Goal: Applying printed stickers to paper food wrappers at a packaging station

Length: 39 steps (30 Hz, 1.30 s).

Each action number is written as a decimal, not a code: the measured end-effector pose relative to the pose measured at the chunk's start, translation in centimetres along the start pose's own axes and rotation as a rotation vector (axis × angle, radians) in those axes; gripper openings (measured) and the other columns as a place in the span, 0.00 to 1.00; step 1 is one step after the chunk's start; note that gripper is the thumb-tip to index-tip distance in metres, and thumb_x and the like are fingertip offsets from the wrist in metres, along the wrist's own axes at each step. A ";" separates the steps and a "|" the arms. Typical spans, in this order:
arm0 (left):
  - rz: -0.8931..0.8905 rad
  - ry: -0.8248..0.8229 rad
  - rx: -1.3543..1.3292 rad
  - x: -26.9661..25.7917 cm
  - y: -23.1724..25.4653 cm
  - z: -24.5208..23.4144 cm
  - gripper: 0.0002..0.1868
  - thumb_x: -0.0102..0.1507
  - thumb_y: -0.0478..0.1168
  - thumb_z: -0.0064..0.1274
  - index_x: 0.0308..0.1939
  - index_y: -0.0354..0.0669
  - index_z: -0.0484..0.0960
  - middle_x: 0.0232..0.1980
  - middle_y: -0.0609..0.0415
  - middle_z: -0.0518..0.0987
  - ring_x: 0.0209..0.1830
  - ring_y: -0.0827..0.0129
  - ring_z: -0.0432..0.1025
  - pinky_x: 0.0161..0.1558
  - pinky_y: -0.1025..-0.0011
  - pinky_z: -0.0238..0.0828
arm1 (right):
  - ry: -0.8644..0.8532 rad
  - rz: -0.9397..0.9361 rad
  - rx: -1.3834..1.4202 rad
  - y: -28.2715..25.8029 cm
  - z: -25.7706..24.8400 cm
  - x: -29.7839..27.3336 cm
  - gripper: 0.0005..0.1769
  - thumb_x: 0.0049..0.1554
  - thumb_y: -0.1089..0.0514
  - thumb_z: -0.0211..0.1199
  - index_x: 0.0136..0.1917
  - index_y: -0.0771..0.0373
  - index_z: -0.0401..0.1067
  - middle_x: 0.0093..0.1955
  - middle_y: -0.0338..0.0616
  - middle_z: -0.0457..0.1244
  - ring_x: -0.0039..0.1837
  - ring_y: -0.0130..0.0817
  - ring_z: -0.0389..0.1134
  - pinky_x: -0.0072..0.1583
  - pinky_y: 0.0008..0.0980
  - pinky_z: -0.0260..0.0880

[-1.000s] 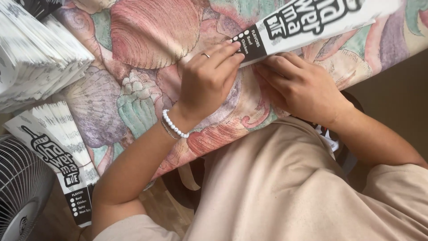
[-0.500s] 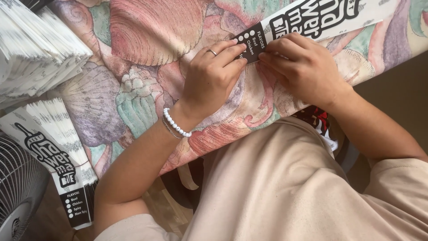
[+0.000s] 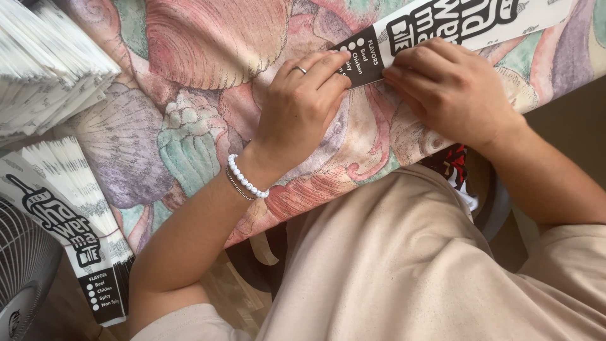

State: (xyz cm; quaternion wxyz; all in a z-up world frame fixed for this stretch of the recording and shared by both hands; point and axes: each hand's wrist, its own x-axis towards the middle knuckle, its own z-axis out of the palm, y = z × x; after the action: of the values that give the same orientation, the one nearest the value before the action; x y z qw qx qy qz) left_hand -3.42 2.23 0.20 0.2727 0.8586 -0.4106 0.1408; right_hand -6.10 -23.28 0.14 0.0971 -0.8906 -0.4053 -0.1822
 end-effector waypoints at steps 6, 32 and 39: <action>-0.043 -0.056 -0.022 -0.2 -0.2 0.0 0.08 0.62 0.27 0.63 0.45 0.36 0.85 0.59 0.45 0.80 0.58 0.54 0.75 0.59 0.60 0.70 | -0.041 -0.092 -0.158 0.7 -0.1 -0.4 0.06 0.70 0.66 0.61 0.57 0.66 0.79 0.57 0.46 0.66 0.51 0.38 0.66 0.53 0.30 0.73; 0.022 -0.203 0.181 -0.2 0.5 -0.5 0.13 0.65 0.22 0.49 0.49 0.40 0.79 0.70 0.41 0.71 0.59 0.49 0.77 0.59 0.58 0.75 | -0.092 -0.065 -0.331 4.9 -2.1 -5.9 0.06 0.71 0.65 0.68 0.59 0.58 0.82 0.59 0.38 0.71 0.53 0.29 0.71 0.57 0.24 0.75; 0.030 -0.253 0.181 0.0 0.1 -0.6 0.11 0.65 0.26 0.46 0.49 0.43 0.75 0.71 0.42 0.70 0.58 0.52 0.72 0.55 0.58 0.66 | -0.036 -0.074 -0.271 5.3 -1.7 -6.2 0.04 0.70 0.64 0.68 0.56 0.62 0.83 0.57 0.41 0.71 0.53 0.32 0.71 0.57 0.27 0.76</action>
State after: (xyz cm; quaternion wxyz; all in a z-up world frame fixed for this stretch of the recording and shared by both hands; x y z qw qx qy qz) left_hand -3.52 2.53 0.68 0.1380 0.8844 -0.4400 0.0721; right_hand -6.19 -31.51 -0.97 -0.0379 -0.8831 -0.4113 -0.2226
